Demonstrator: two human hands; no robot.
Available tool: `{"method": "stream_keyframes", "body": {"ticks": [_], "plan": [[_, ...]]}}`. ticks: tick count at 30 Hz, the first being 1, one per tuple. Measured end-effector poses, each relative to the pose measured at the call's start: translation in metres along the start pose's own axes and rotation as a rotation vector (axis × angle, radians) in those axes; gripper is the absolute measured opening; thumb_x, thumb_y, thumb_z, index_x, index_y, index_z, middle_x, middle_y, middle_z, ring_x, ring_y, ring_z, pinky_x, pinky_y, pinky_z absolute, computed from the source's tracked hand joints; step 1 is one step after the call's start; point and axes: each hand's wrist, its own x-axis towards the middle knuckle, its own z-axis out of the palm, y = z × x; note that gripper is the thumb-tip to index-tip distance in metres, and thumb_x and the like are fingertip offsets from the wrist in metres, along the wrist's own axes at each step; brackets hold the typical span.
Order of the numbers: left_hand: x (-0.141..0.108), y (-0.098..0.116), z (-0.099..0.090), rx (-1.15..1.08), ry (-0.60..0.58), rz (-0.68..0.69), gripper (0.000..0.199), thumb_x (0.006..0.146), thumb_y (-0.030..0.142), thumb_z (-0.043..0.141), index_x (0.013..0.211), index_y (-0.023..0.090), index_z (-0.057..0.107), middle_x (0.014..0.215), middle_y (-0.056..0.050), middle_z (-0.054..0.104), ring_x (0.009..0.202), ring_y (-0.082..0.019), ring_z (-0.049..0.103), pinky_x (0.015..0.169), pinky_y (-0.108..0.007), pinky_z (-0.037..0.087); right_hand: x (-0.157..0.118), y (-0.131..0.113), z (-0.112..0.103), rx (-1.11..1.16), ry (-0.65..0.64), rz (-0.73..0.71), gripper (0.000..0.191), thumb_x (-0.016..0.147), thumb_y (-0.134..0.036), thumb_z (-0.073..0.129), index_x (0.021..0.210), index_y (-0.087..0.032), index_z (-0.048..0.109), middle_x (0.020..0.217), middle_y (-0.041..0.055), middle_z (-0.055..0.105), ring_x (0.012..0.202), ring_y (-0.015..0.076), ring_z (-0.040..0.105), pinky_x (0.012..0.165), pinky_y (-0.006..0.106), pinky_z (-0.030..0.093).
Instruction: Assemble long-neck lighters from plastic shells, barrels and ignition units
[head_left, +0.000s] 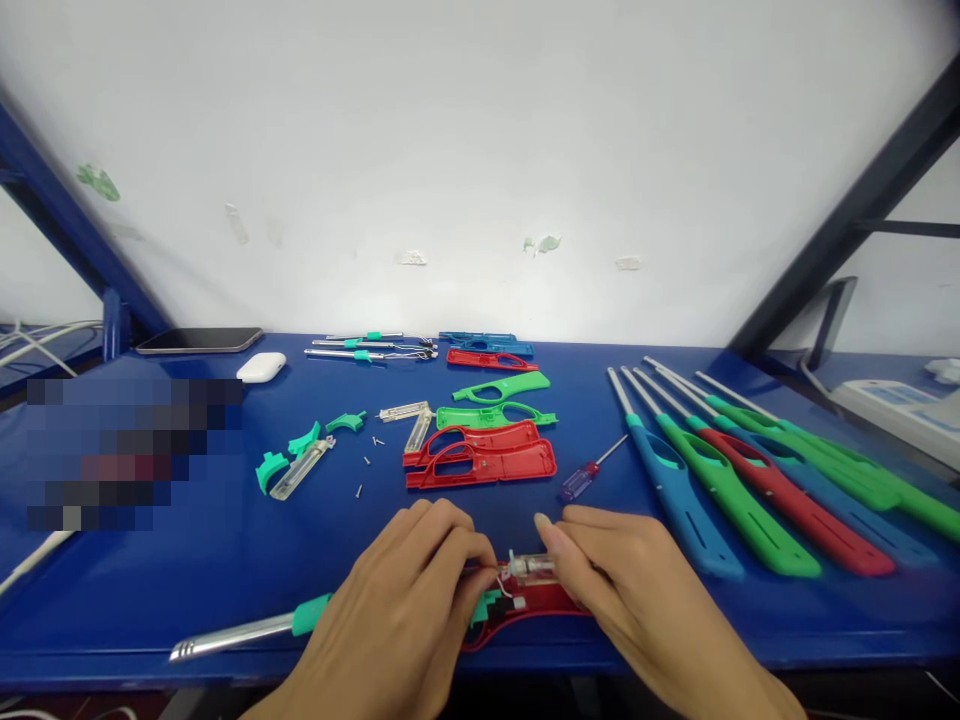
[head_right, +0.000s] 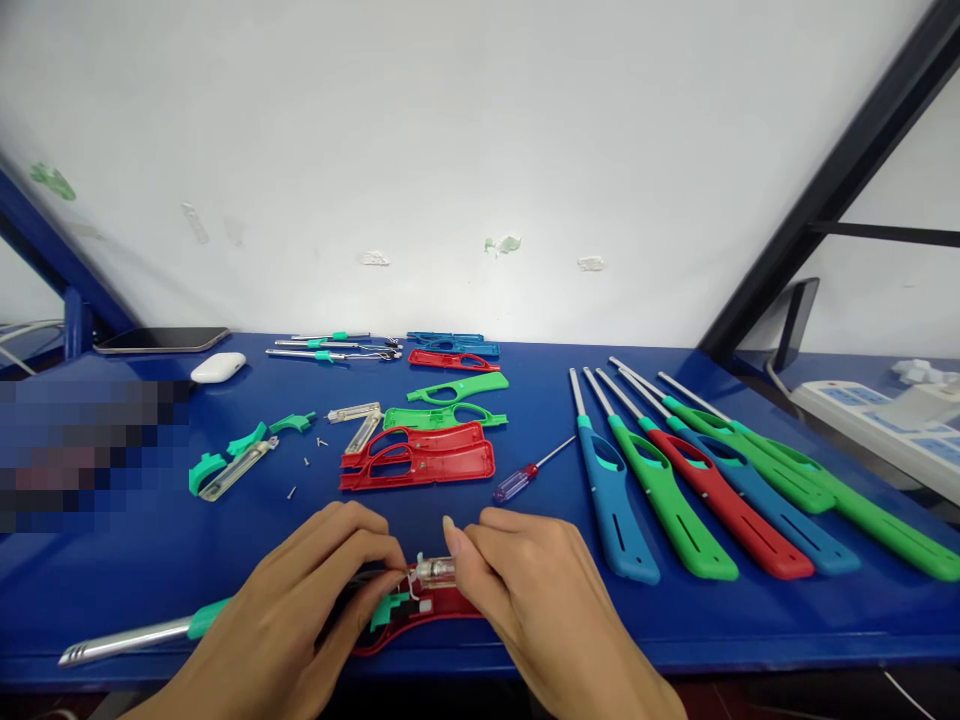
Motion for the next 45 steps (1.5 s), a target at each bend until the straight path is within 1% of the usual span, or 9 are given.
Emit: {"method": "stream_keyframes", "body": {"ticks": [7, 11, 15, 22, 28, 33, 39, 45], "plan": [[0.0, 0.002, 0.002, 0.027, 0.015, 0.036, 0.02, 0.106, 0.009, 0.044, 0.102, 0.022, 0.058, 0.096, -0.002, 0.068, 0.081, -0.02, 0.063, 0.073, -0.033, 0.056, 0.0, 0.002, 0.001, -0.033, 0.038, -0.033, 0.059, 0.116, -0.039, 0.04, 0.061, -0.02, 0.05, 0.058, -0.0044, 0.049, 0.048, 0.0079, 0.045, 0.052, 0.027, 0.032], [0.0, 0.003, 0.002, 0.02, 0.007, 0.034, 0.019, 0.107, 0.01, 0.044, 0.102, 0.022, 0.058, 0.096, -0.002, 0.067, 0.08, -0.02, 0.062, 0.073, -0.033, 0.055, 0.001, 0.001, 0.002, -0.062, 0.059, -0.062, 0.062, 0.116, -0.039, 0.037, 0.059, -0.02, 0.051, 0.057, -0.0039, 0.049, 0.047, 0.0076, 0.045, 0.05, 0.026, 0.032], [-0.002, 0.002, 0.002, 0.019, 0.014, 0.029, 0.019, 0.107, 0.01, 0.044, 0.103, 0.022, 0.059, 0.096, -0.002, 0.066, 0.081, -0.019, 0.062, 0.073, -0.032, 0.054, 0.002, 0.001, 0.004, -0.083, 0.068, -0.093, 0.061, 0.117, -0.037, 0.037, 0.061, -0.02, 0.053, 0.058, -0.0036, 0.05, 0.047, 0.0079, 0.046, 0.051, 0.027, 0.032], [-0.002, 0.002, 0.003, 0.019, 0.009, 0.038, 0.02, 0.106, 0.01, 0.045, 0.103, 0.021, 0.06, 0.095, -0.003, 0.066, 0.082, -0.02, 0.06, 0.074, -0.033, 0.054, 0.002, 0.001, 0.004, -0.069, 0.043, -0.096, 0.058, 0.116, -0.037, 0.04, 0.061, -0.02, 0.051, 0.059, -0.0043, 0.049, 0.049, 0.0076, 0.045, 0.052, 0.027, 0.032], [-0.002, 0.004, 0.001, -0.017, 0.041, 0.046, 0.018, 0.105, 0.01, 0.051, 0.106, 0.022, 0.064, 0.1, -0.002, 0.069, 0.085, -0.02, 0.059, 0.078, -0.035, 0.05, 0.004, -0.002, -0.001, -0.029, 0.092, -0.097, 0.06, 0.116, -0.037, 0.04, 0.059, -0.02, 0.047, 0.056, -0.0045, 0.047, 0.047, 0.0073, 0.043, 0.05, 0.024, 0.034], [-0.005, 0.001, 0.002, -0.041, 0.023, 0.075, 0.023, 0.102, 0.004, 0.051, 0.107, 0.021, 0.065, 0.098, -0.002, 0.069, 0.085, -0.02, 0.056, 0.078, -0.035, 0.048, 0.004, -0.002, -0.003, -0.018, 0.098, -0.112, 0.061, 0.116, -0.037, 0.04, 0.058, -0.02, 0.046, 0.054, -0.0045, 0.047, 0.046, 0.0068, 0.043, 0.049, 0.024, 0.034], [-0.009, -0.002, 0.005, -0.054, 0.029, 0.082, 0.029, 0.097, -0.002, 0.05, 0.108, 0.019, 0.066, 0.096, -0.004, 0.067, 0.084, -0.02, 0.053, 0.076, -0.034, 0.045, 0.004, -0.001, 0.0, -0.06, 0.099, -0.113, 0.062, 0.116, -0.035, 0.04, 0.057, -0.02, 0.047, 0.055, -0.0046, 0.046, 0.046, 0.007, 0.042, 0.05, 0.025, 0.033], [-0.01, -0.002, 0.007, -0.053, 0.066, 0.102, 0.025, 0.098, -0.001, 0.053, 0.107, 0.018, 0.066, 0.096, -0.003, 0.066, 0.085, -0.02, 0.053, 0.081, -0.036, 0.045, 0.001, 0.0, 0.003, -0.092, 0.094, -0.135, 0.059, 0.117, -0.034, 0.039, 0.06, -0.019, 0.049, 0.058, -0.0051, 0.046, 0.048, 0.0069, 0.042, 0.051, 0.026, 0.032]]}}
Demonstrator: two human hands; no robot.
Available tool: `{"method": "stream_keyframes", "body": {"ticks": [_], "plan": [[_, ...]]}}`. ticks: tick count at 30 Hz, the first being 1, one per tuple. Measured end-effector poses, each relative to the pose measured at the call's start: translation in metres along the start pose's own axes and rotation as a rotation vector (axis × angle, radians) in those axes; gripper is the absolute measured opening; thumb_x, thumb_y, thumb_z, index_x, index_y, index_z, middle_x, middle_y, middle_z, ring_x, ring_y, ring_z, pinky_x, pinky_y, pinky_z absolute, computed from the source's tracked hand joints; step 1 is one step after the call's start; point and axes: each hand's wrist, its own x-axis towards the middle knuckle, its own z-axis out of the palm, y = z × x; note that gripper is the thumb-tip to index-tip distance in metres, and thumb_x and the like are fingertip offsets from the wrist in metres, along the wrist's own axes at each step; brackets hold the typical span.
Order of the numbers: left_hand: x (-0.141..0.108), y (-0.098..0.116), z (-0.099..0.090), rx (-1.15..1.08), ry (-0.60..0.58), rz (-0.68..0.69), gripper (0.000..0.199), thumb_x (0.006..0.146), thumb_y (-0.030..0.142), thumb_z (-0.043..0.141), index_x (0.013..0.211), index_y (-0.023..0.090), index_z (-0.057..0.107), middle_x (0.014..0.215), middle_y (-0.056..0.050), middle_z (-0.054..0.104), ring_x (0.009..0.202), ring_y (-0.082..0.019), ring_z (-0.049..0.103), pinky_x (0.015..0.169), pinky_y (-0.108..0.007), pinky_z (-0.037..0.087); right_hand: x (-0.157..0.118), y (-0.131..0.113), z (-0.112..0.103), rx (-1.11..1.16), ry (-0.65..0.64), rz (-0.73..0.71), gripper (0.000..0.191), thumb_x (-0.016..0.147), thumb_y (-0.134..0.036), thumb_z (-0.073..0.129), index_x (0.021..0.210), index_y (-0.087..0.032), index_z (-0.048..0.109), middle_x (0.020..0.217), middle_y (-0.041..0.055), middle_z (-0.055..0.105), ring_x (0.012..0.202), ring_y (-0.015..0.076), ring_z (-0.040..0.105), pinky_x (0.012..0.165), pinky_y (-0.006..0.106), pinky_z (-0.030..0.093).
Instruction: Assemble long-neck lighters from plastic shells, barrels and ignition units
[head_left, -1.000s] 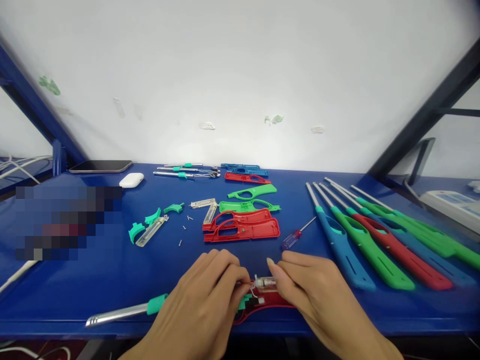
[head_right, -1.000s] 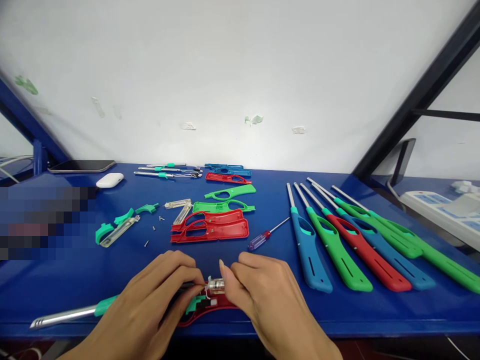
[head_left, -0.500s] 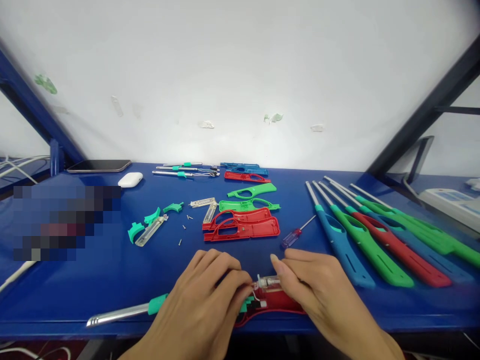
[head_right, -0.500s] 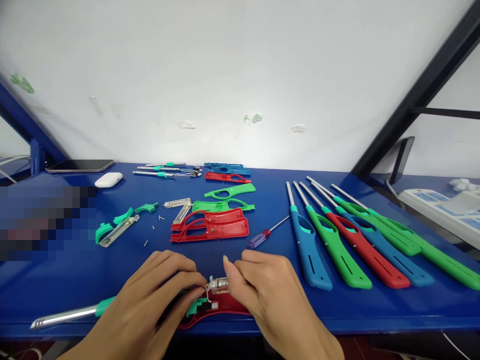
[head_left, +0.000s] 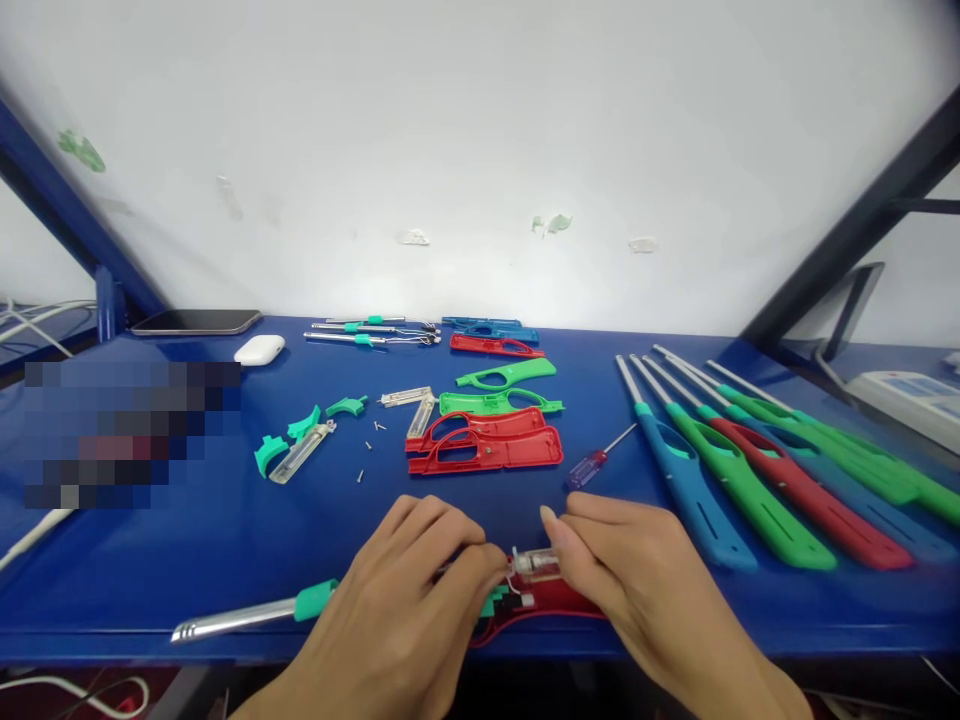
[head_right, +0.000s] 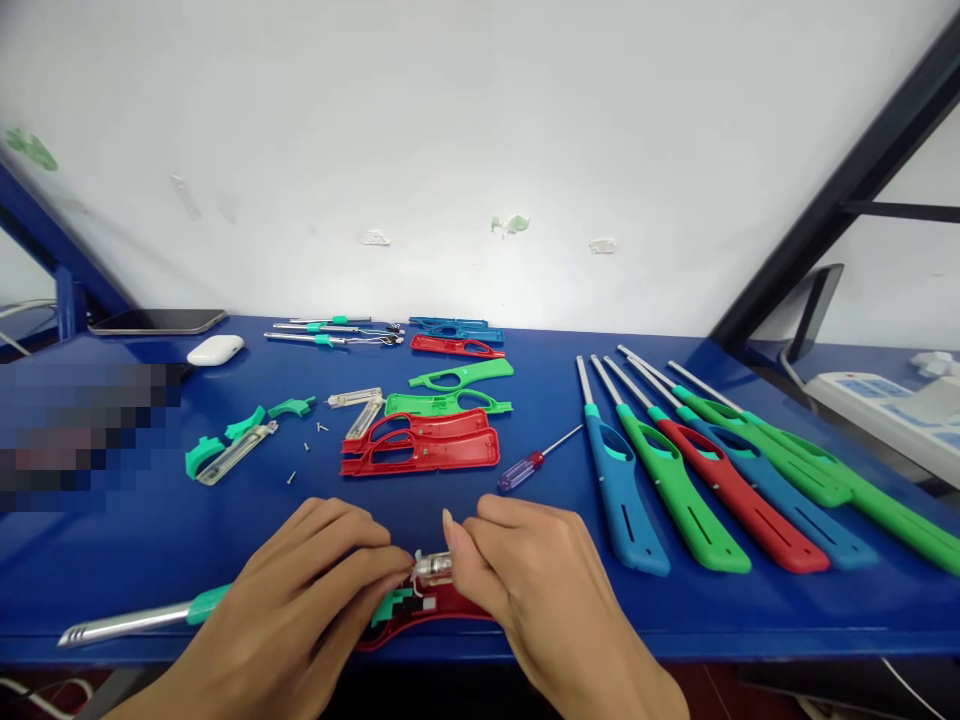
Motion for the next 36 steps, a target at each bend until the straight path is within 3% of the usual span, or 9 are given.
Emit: {"method": "stream_keyframes", "body": {"ticks": [11, 23, 30, 32, 36], "plan": [[0.004, 0.001, -0.004, -0.029, 0.045, -0.031, 0.018, 0.103, 0.005, 0.057, 0.109, 0.019, 0.068, 0.098, -0.001, 0.071, 0.088, -0.018, 0.054, 0.082, -0.033, 0.046, -0.004, 0.0, -0.004, 0.017, -0.009, 0.063, 0.058, 0.116, -0.035, 0.041, 0.061, -0.019, 0.046, 0.058, -0.0057, 0.045, 0.049, 0.0063, 0.043, 0.052, 0.026, 0.031], [0.003, 0.002, -0.002, 0.005, 0.058, 0.052, 0.02, 0.102, 0.001, 0.053, 0.104, 0.016, 0.067, 0.094, -0.002, 0.072, 0.085, -0.019, 0.056, 0.083, -0.035, 0.049, -0.004, -0.004, -0.001, 0.029, -0.028, 0.061, 0.058, 0.117, -0.036, 0.038, 0.063, -0.02, 0.053, 0.062, -0.0052, 0.046, 0.051, 0.0073, 0.044, 0.054, 0.027, 0.031], [0.002, 0.003, -0.003, -0.007, 0.063, 0.017, 0.019, 0.1, 0.0, 0.057, 0.105, 0.016, 0.066, 0.096, -0.002, 0.072, 0.086, -0.018, 0.054, 0.081, -0.034, 0.048, -0.003, -0.007, -0.001, 0.036, -0.045, 0.112, 0.055, 0.116, -0.037, 0.039, 0.065, -0.021, 0.049, 0.06, -0.0054, 0.048, 0.051, 0.0092, 0.041, 0.054, 0.028, 0.031], [0.003, 0.003, -0.004, -0.002, 0.072, 0.017, 0.021, 0.099, -0.002, 0.057, 0.106, 0.017, 0.065, 0.098, -0.001, 0.073, 0.088, -0.018, 0.054, 0.085, -0.033, 0.048, -0.005, -0.007, -0.004, 0.099, -0.081, 0.165, 0.047, 0.116, -0.039, 0.04, 0.074, -0.023, 0.054, 0.065, -0.0056, 0.055, 0.055, 0.0098, 0.047, 0.057, 0.026, 0.035], [0.004, 0.002, -0.004, 0.009, 0.096, 0.002, 0.023, 0.098, -0.003, 0.058, 0.107, 0.017, 0.065, 0.098, -0.001, 0.073, 0.09, -0.018, 0.055, 0.09, -0.033, 0.047, -0.011, -0.005, -0.013, 0.273, -0.174, 0.332, 0.017, 0.11, -0.044, 0.056, 0.118, -0.032, 0.064, 0.077, -0.0077, 0.063, 0.064, 0.0114, 0.057, 0.06, 0.02, 0.045]]}}
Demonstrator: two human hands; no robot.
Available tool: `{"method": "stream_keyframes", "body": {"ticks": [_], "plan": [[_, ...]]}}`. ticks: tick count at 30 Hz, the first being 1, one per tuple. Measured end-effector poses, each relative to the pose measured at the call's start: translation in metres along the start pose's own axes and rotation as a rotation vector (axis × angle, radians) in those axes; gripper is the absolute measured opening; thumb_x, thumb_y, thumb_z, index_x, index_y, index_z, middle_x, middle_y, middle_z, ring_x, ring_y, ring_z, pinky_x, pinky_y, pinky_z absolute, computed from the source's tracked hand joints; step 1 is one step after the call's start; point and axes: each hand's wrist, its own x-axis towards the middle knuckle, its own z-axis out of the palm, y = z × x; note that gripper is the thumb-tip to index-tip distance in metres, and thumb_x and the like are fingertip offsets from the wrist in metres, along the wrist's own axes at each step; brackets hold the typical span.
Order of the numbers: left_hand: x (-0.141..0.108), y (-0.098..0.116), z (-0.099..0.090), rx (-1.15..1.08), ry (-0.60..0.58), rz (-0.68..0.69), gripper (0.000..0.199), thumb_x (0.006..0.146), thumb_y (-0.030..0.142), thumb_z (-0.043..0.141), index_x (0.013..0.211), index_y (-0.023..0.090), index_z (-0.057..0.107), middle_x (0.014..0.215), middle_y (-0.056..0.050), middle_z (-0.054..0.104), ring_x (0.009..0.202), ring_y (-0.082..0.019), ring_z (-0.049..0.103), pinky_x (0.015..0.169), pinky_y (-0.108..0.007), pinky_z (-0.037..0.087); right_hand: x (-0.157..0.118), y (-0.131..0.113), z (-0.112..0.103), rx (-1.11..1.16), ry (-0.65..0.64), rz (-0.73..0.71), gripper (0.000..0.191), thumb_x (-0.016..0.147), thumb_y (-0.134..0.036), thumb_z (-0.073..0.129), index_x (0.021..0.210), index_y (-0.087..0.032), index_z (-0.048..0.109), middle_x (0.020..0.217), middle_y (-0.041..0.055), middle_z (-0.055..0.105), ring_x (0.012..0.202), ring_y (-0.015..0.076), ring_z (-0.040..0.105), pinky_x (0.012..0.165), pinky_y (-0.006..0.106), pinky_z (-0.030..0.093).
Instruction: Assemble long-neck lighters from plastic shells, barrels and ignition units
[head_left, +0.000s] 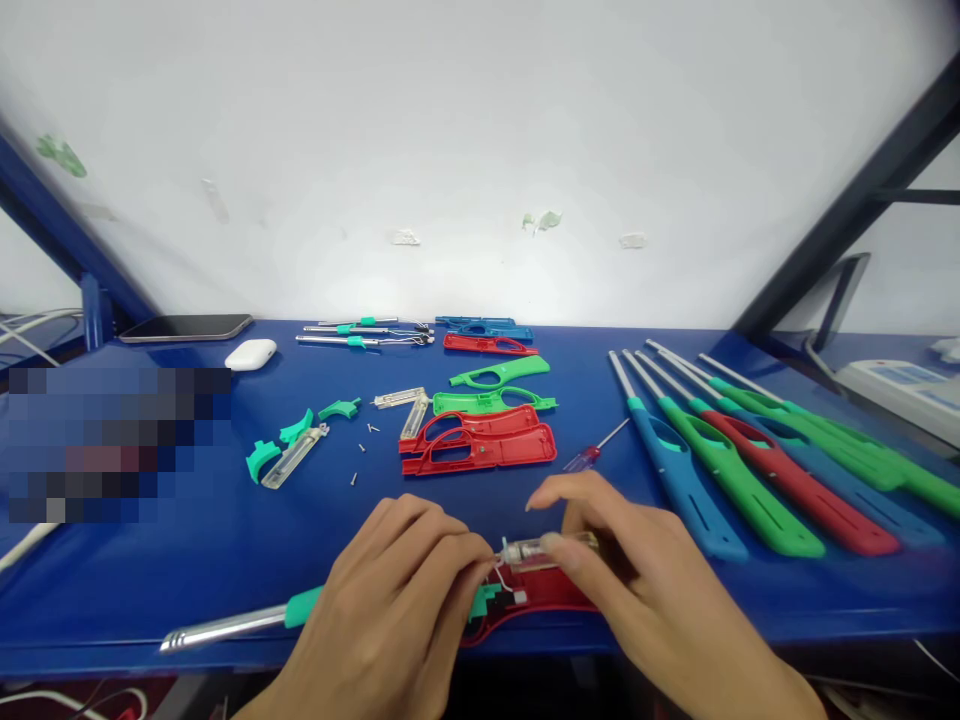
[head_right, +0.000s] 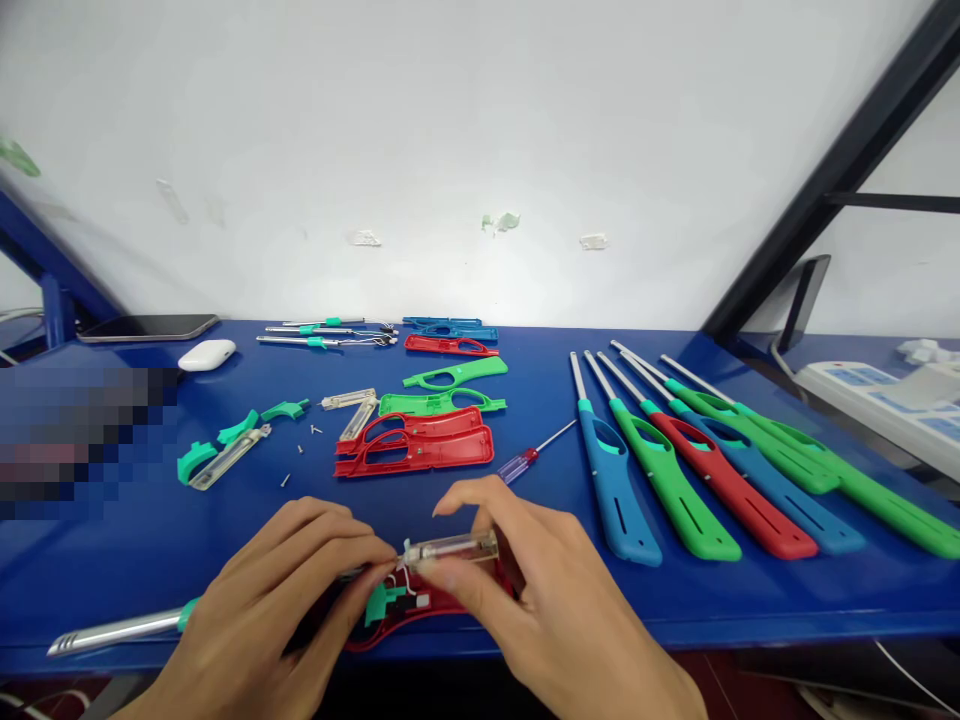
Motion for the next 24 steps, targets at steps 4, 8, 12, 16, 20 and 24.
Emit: {"method": "stream_keyframes", "body": {"ticks": [4, 8, 12, 16, 20, 24], "plan": [[0.003, -0.001, 0.001, 0.005, 0.004, -0.017, 0.02, 0.099, 0.001, 0.058, 0.104, 0.017, 0.067, 0.093, -0.001, 0.071, 0.086, -0.018, 0.056, 0.082, -0.033, 0.047, -0.004, 0.006, -0.004, 0.085, -0.036, 0.014, 0.011, 0.102, -0.043, 0.071, 0.107, -0.033, 0.068, 0.09, -0.0069, 0.07, 0.074, 0.0114, 0.063, 0.069, 0.018, 0.05], [0.004, 0.001, -0.003, 0.032, 0.034, 0.001, 0.024, 0.099, 0.001, 0.057, 0.113, 0.016, 0.07, 0.1, -0.003, 0.073, 0.09, -0.018, 0.06, 0.087, -0.034, 0.049, -0.002, 0.011, -0.004, 0.068, 0.012, -0.039, 0.005, 0.102, -0.037, 0.072, 0.106, -0.034, 0.072, 0.102, -0.0045, 0.073, 0.086, 0.013, 0.069, 0.081, 0.02, 0.053], [-0.001, 0.003, -0.015, 0.069, 0.028, -0.036, 0.038, 0.097, -0.004, 0.055, 0.128, 0.015, 0.068, 0.111, -0.006, 0.071, 0.104, -0.017, 0.061, 0.093, -0.033, 0.051, -0.003, 0.012, -0.005, 0.034, 0.019, -0.072, 0.007, 0.102, -0.033, 0.072, 0.108, -0.036, 0.074, 0.106, -0.0028, 0.072, 0.093, 0.0149, 0.071, 0.085, 0.022, 0.055], [-0.012, 0.002, -0.026, 0.129, -0.053, -0.098, 0.037, 0.101, 0.002, 0.057, 0.132, 0.019, 0.066, 0.116, -0.006, 0.069, 0.112, -0.019, 0.06, 0.096, -0.033, 0.053, -0.005, 0.011, -0.007, 0.021, 0.031, -0.062, 0.008, 0.102, -0.032, 0.072, 0.106, -0.038, 0.076, 0.105, -0.0037, 0.073, 0.092, 0.014, 0.072, 0.085, 0.02, 0.056], [-0.02, 0.001, -0.024, 0.112, -0.162, -0.102, 0.03, 0.103, 0.01, 0.06, 0.131, 0.019, 0.066, 0.119, -0.007, 0.067, 0.112, -0.02, 0.059, 0.095, -0.032, 0.056, -0.005, 0.009, -0.008, 0.025, 0.021, -0.056, 0.008, 0.102, -0.032, 0.071, 0.104, -0.039, 0.077, 0.103, -0.0054, 0.074, 0.09, 0.0129, 0.073, 0.085, 0.019, 0.057], [-0.021, -0.001, -0.02, 0.062, -0.188, -0.108, 0.027, 0.104, 0.009, 0.058, 0.129, 0.018, 0.066, 0.114, -0.007, 0.066, 0.103, -0.018, 0.059, 0.088, -0.028, 0.058, -0.005, 0.01, -0.009, 0.041, 0.032, -0.061, 0.008, 0.101, -0.032, 0.072, 0.103, -0.038, 0.078, 0.102, -0.0054, 0.076, 0.088, 0.0125, 0.074, 0.083, 0.018, 0.059]]}}
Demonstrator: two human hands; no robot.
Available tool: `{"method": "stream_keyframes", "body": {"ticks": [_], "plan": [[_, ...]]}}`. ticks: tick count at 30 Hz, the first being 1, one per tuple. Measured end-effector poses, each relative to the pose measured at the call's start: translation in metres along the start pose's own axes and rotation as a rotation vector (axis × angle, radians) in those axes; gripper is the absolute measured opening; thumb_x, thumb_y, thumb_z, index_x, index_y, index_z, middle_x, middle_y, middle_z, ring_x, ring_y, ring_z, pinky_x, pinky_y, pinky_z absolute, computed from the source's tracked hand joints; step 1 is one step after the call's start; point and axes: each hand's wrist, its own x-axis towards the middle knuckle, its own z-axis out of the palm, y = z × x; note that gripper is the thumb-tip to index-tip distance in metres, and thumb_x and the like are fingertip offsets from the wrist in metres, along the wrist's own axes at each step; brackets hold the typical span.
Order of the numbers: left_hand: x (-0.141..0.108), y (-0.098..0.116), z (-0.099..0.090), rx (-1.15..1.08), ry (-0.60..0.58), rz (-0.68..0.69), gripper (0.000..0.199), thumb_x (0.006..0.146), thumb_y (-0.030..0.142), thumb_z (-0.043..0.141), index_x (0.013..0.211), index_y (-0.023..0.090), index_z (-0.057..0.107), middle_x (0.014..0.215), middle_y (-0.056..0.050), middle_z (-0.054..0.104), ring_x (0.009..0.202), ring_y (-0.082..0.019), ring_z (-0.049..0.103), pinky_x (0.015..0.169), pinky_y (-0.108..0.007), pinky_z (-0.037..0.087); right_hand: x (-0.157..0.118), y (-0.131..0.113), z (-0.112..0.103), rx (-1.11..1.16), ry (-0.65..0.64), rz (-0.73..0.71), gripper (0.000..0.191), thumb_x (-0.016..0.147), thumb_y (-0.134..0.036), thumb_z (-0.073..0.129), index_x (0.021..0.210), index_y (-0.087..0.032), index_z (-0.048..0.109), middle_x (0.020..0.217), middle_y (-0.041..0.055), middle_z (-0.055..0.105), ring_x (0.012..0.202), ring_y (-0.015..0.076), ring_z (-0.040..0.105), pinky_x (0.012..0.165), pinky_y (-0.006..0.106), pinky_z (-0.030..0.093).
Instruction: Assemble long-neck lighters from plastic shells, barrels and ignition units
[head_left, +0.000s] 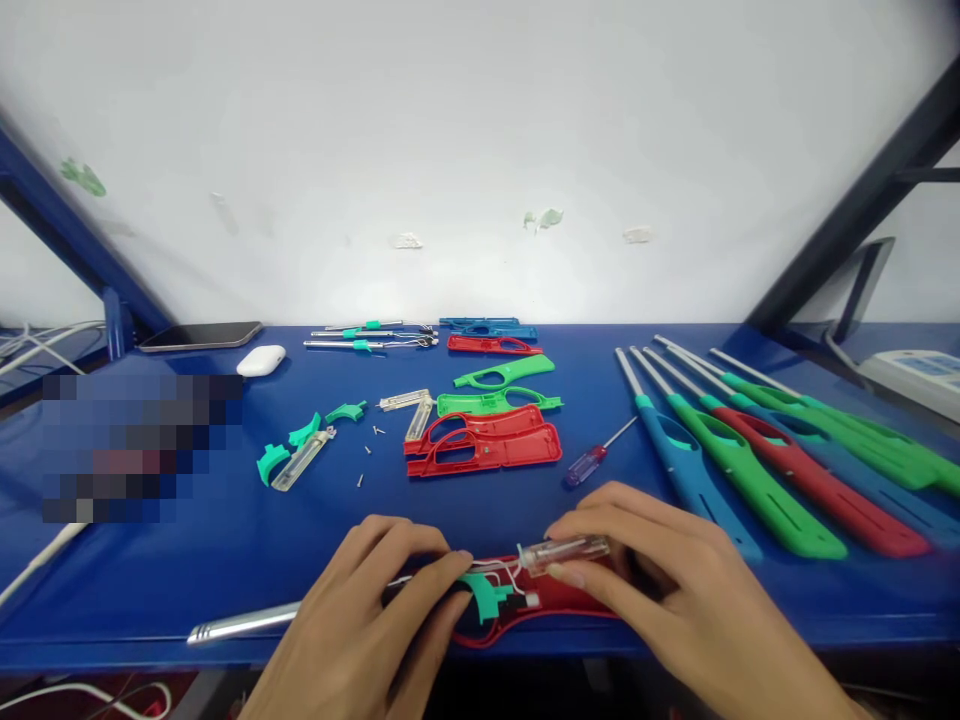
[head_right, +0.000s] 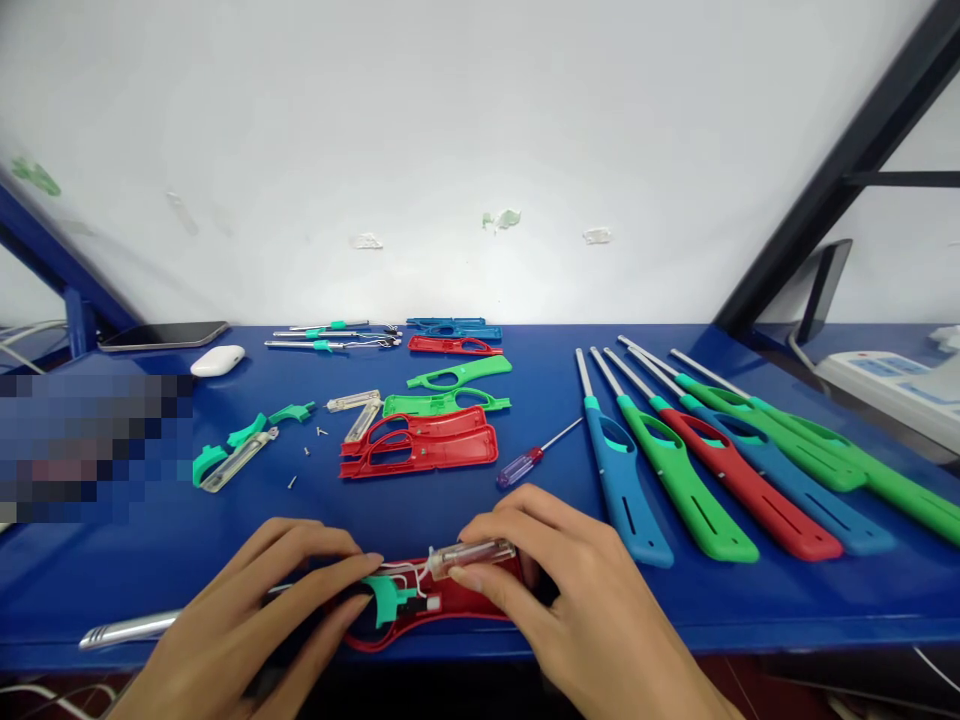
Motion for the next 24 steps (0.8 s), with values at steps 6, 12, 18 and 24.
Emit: {"method": "stream_keyframes", "body": {"ticks": [6, 12, 18, 24], "plan": [[-0.0002, -0.0017, 0.0005, 0.001, -0.01, 0.014, 0.027, 0.104, 0.007, 0.057, 0.128, 0.018, 0.066, 0.111, -0.007, 0.065, 0.098, -0.017, 0.059, 0.082, -0.027, 0.058, 0.0001, 0.0003, -0.0017, 0.005, 0.046, -0.004, 0.007, 0.098, -0.031, 0.075, 0.099, -0.035, 0.082, 0.099, -0.0028, 0.078, 0.083, 0.0142, 0.077, 0.081, 0.018, 0.061], [0.0002, 0.0004, 0.0014, -0.011, 0.014, -0.017, 0.027, 0.104, 0.006, 0.056, 0.127, 0.02, 0.064, 0.113, -0.007, 0.065, 0.099, -0.017, 0.061, 0.086, -0.03, 0.058, -0.0006, 0.0016, -0.0013, 0.017, 0.04, -0.017, 0.01, 0.098, -0.029, 0.076, 0.1, -0.037, 0.082, 0.1, -0.0034, 0.078, 0.084, 0.0137, 0.077, 0.081, 0.017, 0.061], [0.0019, 0.0024, -0.0003, -0.024, 0.004, -0.028, 0.026, 0.105, 0.006, 0.054, 0.122, 0.022, 0.064, 0.11, -0.005, 0.065, 0.098, -0.019, 0.062, 0.087, -0.033, 0.057, -0.0025, 0.0034, -0.0001, 0.024, 0.045, -0.019, 0.014, 0.097, -0.026, 0.076, 0.102, -0.038, 0.082, 0.102, -0.0032, 0.079, 0.087, 0.0145, 0.078, 0.082, 0.017, 0.062], [0.0015, -0.0007, -0.0002, -0.041, 0.004, -0.003, 0.026, 0.104, 0.004, 0.056, 0.122, 0.02, 0.066, 0.109, -0.006, 0.063, 0.092, -0.017, 0.061, 0.079, -0.031, 0.057, -0.0019, 0.0032, -0.0014, 0.014, 0.045, -0.034, 0.018, 0.097, -0.023, 0.076, 0.104, -0.038, 0.083, 0.103, -0.0033, 0.079, 0.088, 0.0138, 0.079, 0.084, 0.015, 0.062]]}}
